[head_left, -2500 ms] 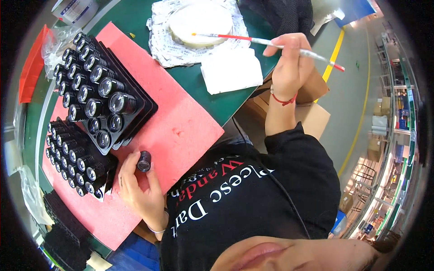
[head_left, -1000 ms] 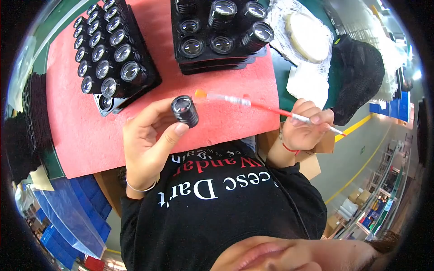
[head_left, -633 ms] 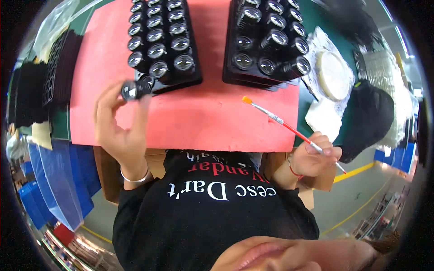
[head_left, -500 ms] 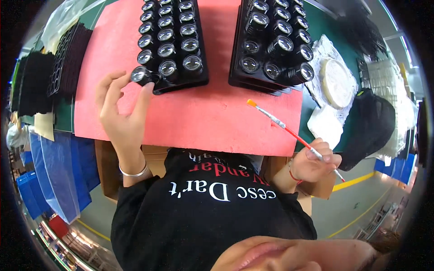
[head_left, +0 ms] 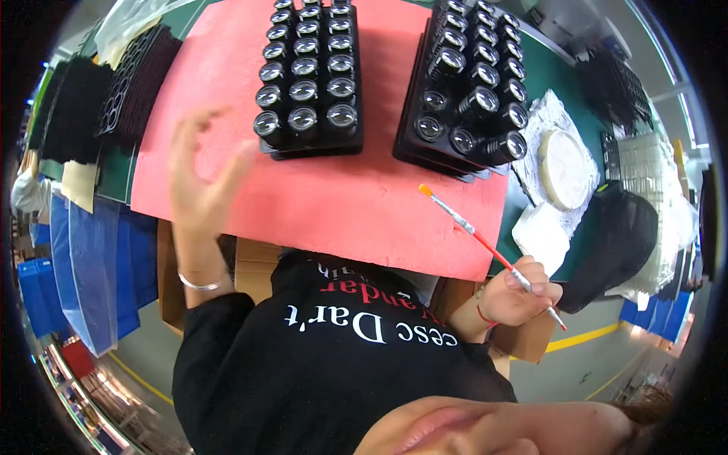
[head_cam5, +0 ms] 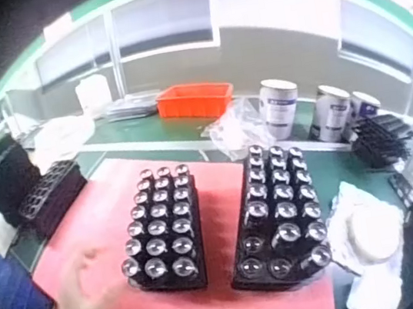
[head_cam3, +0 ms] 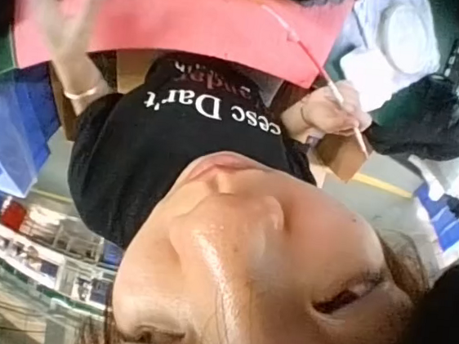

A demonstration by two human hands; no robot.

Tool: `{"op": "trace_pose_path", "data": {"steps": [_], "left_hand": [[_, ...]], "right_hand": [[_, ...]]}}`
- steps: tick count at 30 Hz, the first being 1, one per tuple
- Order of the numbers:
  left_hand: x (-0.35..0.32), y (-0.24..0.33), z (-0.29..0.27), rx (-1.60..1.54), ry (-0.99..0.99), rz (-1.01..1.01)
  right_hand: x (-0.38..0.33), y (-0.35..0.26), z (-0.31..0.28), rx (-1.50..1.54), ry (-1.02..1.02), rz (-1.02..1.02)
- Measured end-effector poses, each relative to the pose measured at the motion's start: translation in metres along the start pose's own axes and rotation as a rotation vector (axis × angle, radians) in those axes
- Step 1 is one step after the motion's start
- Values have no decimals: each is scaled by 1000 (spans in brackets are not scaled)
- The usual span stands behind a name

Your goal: Apply orange coating to small circular components using a brush and organize them into a tray.

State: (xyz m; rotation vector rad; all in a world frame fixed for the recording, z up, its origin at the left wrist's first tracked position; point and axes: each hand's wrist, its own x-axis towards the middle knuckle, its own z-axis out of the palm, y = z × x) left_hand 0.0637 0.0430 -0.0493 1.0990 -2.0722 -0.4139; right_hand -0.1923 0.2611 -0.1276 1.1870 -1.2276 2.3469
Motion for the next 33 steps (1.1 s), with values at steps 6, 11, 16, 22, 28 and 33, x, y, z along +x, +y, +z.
{"op": "trace_pose_path", "data": {"steps": [6, 11, 16, 22, 28, 33], "left_hand": [[91, -92, -85, 618, 336, 93], [157, -213, -123, 624, -37, -383], [162, -201, -106, 370, -146, -411], [174, -203, -110, 677, -18, -295], [174, -114, -91, 752, 67, -159], [144, -22, -58, 388, -134, 26]], "right_hand": [[-1, -5, 2, 42, -36, -3], [-1, -5, -2, 100, -72, -24], [-4, -5, 0, 13, -26, -26], [-1, -4, 2, 61, -62, -46], [2, -7, 7, 26, -57, -24], [2, -5, 4, 37, -60, -42]]}}
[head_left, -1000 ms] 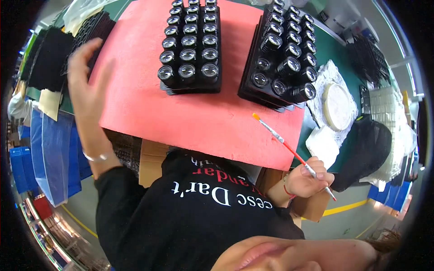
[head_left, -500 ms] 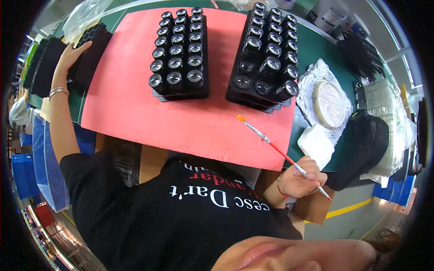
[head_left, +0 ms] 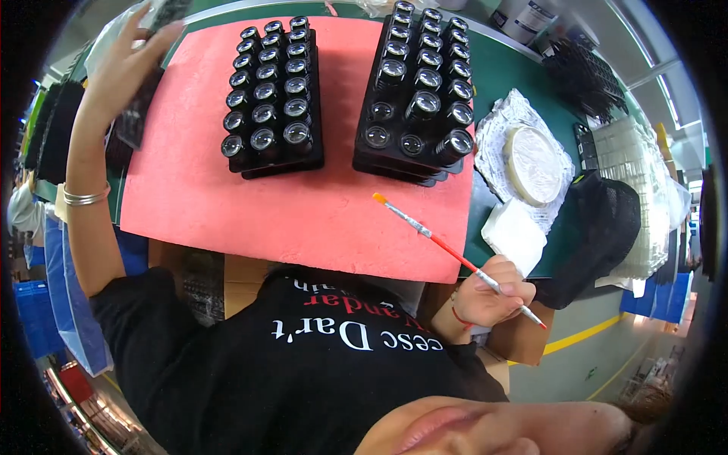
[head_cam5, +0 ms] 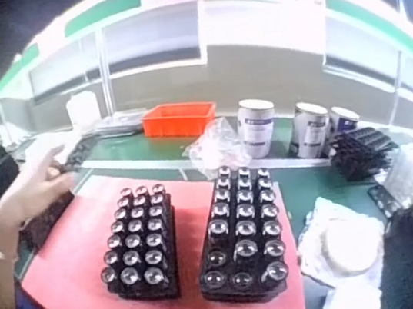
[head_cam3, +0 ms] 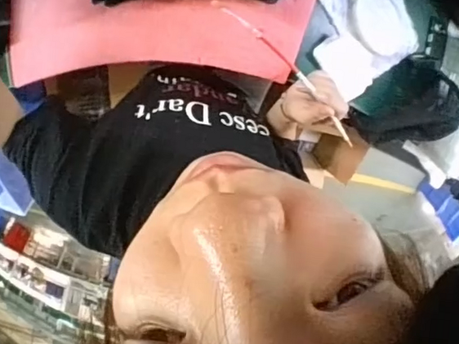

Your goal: Apply orange coating to small circular components using a brush and organize them into a tray.

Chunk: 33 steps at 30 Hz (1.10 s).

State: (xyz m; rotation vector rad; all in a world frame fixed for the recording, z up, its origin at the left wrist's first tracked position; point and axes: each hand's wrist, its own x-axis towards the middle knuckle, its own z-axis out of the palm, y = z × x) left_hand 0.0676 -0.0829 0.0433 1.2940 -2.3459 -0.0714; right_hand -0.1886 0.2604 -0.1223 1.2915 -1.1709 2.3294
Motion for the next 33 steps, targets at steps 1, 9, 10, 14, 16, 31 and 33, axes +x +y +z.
{"op": "trace_pose_path", "data": {"steps": [1, 9, 10, 14, 16, 31, 33], "left_hand": [[-5, 19, 0, 50, -111, 6], [-5, 113, 27, 359, -238, 85], [-3, 115, 31, 383, -278, 87], [0, 112, 42, 479, -311, 94], [7, 104, 50, 409, -322, 85], [11, 40, 54, 860, -238, 580], [4, 31, 56, 374, -258, 397]], "right_hand": [[-1, 1, -1, 13, 6, 2], [0, -2, -1, 17, 20, -9], [1, -3, -1, 18, 11, -9], [1, -4, 2, 34, -7, -6], [1, -3, -2, 50, -23, 0], [1, -3, -6, 76, -39, 19], [2, -5, -4, 89, -33, 30]]}}
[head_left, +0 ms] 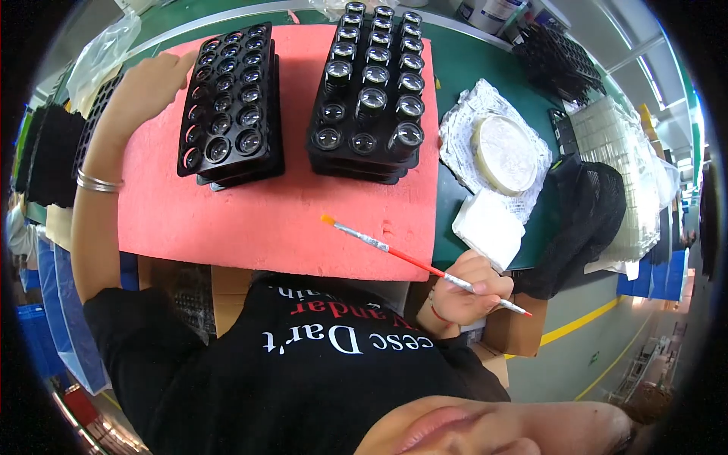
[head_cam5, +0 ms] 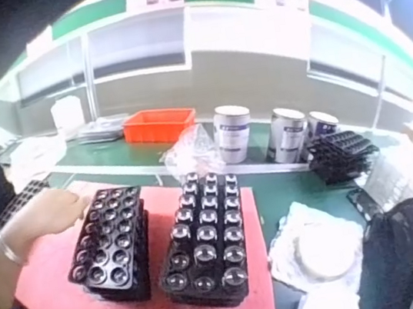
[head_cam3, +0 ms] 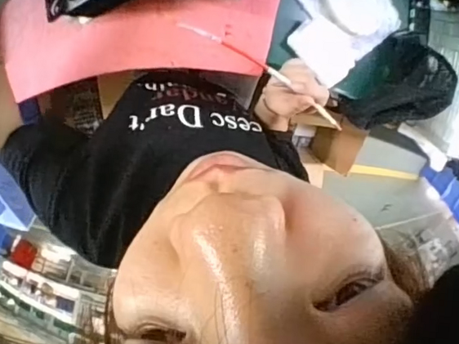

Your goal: Apply orange coating to small circular components using a brush and organize them into a tray.

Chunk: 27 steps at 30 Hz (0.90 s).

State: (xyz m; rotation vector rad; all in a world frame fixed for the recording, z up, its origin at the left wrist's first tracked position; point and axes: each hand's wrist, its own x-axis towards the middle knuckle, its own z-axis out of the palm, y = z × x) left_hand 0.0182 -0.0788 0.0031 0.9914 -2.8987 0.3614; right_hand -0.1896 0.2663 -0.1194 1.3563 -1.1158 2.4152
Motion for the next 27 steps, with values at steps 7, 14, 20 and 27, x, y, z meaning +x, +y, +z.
{"op": "trace_pose_path", "data": {"steps": [7, 14, 20, 27], "left_hand": [[-8, 10, 8, -531, -136, -150], [-13, 18, 20, -803, 25, -312], [-15, 13, 37, -835, 84, -306], [-12, 16, 37, -710, 134, -338]], "right_hand": [[0, 1, 2, -19, 8, 16], [-1, 0, 3, -14, 22, 50], [-3, 1, 2, -64, 50, 55], [-1, 2, 3, -84, 38, 51]]}}
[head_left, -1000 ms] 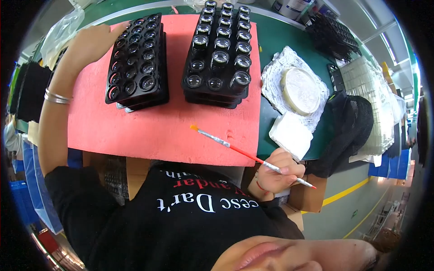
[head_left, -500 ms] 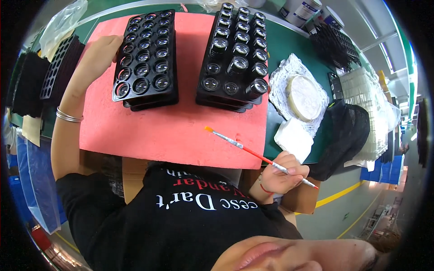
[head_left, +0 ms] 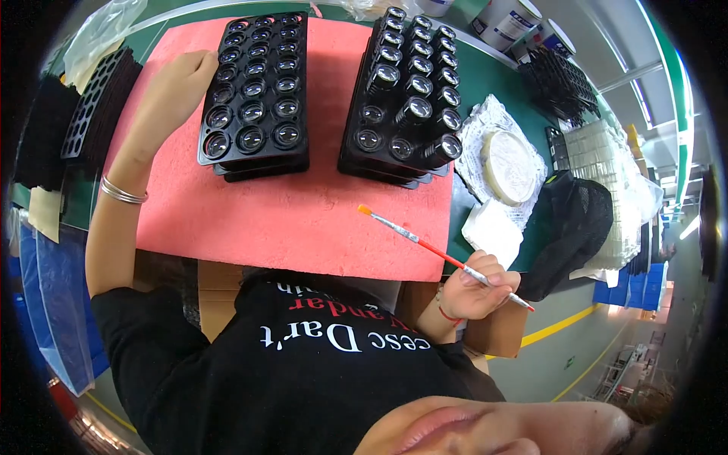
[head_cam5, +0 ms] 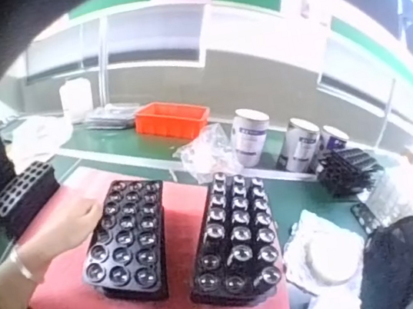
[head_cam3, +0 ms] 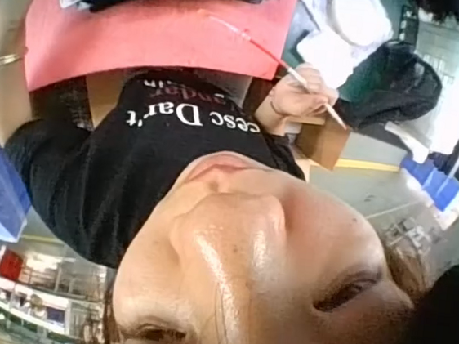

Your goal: Apply orange coating to small circular components using a brush and organize them into a tray.

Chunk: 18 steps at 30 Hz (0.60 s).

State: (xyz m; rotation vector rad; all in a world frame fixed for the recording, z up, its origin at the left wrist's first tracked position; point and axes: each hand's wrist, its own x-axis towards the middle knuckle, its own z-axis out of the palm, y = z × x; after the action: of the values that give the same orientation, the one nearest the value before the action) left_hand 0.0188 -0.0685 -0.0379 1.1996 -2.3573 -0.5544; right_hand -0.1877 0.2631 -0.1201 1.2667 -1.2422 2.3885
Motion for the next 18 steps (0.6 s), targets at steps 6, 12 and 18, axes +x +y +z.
{"op": "trace_pose_path", "data": {"steps": [6, 12, 18], "left_hand": [[3, -7, 7, 36, 112, 19], [6, -27, 12, -356, 19, 44], [4, -30, 15, -563, 12, 9]], "right_hand": [[0, -1, 1, -6, 4, -5], [0, 0, 1, -13, 4, 18], [-2, 0, -1, 51, 31, 34]]}}
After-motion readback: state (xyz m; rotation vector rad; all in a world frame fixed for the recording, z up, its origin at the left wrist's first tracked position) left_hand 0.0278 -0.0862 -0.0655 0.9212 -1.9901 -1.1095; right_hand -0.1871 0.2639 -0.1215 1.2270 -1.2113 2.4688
